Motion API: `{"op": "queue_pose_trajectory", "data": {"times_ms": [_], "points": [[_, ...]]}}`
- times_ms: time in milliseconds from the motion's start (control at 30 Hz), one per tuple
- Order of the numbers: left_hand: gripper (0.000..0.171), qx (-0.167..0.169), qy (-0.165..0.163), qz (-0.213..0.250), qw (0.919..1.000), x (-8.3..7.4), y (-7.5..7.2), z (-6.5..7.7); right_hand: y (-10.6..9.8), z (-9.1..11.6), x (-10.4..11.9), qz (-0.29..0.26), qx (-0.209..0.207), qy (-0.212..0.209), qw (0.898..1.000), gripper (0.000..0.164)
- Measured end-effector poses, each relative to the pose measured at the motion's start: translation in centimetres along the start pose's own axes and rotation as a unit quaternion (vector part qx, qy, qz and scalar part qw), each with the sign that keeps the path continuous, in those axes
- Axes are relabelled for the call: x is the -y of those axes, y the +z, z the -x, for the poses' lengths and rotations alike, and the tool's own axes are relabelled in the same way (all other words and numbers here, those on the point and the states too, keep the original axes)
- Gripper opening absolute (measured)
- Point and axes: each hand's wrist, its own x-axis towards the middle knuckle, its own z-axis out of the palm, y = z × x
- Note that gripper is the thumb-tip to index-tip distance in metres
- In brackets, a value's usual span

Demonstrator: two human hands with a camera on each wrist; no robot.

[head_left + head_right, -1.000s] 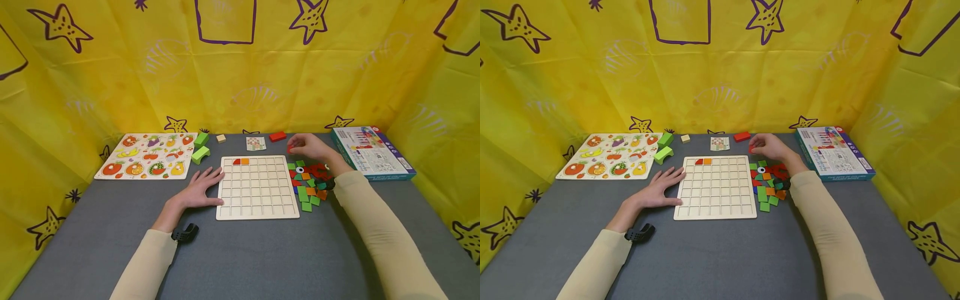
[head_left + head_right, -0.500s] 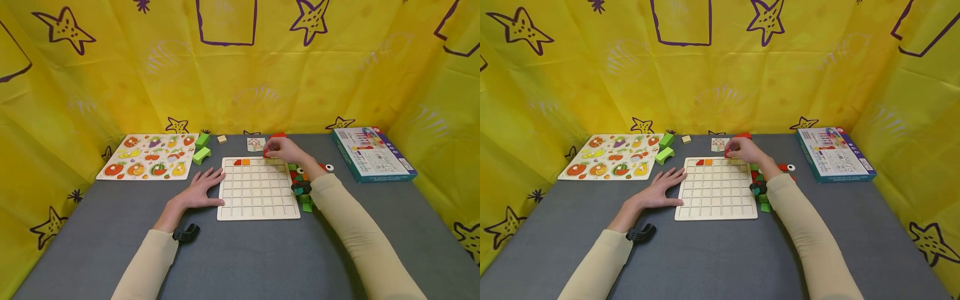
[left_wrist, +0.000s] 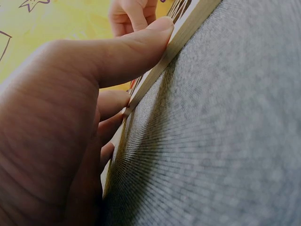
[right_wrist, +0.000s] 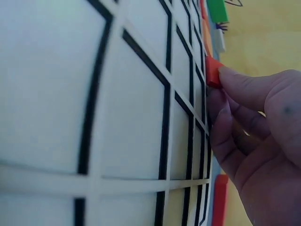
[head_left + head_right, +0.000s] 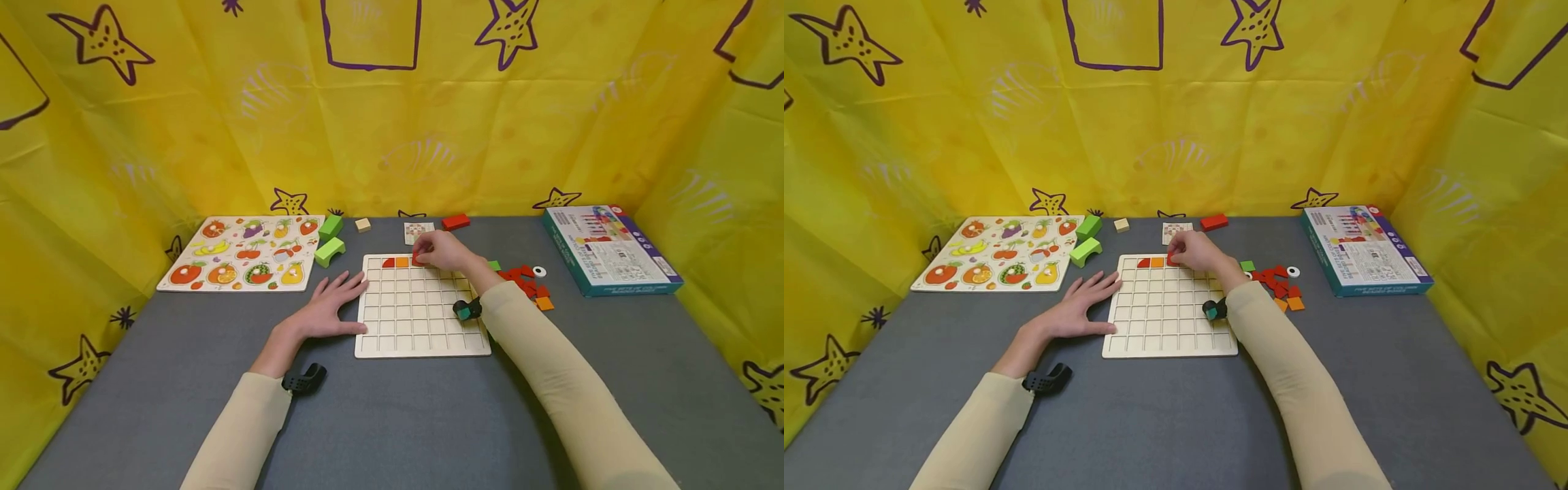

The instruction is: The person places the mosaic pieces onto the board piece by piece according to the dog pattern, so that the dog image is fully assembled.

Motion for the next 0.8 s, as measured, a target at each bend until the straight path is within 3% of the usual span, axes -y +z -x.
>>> {"op": "queue_pose_trajectory", "data": {"times_ms": [500,800], "points": [[0.094,0.001,0.003,0.001,1.0,0.1,0.1,0.0,0.8,-0.1,0.9,0.072,0.004,0.008,0.997,0.011],[0.094,0.0,0.002,0.005,1.0,-0.2,-0.1,0.1,0.6,-0.1,1.3,0.076,0.013,0.009,0.997,0.008]]}}
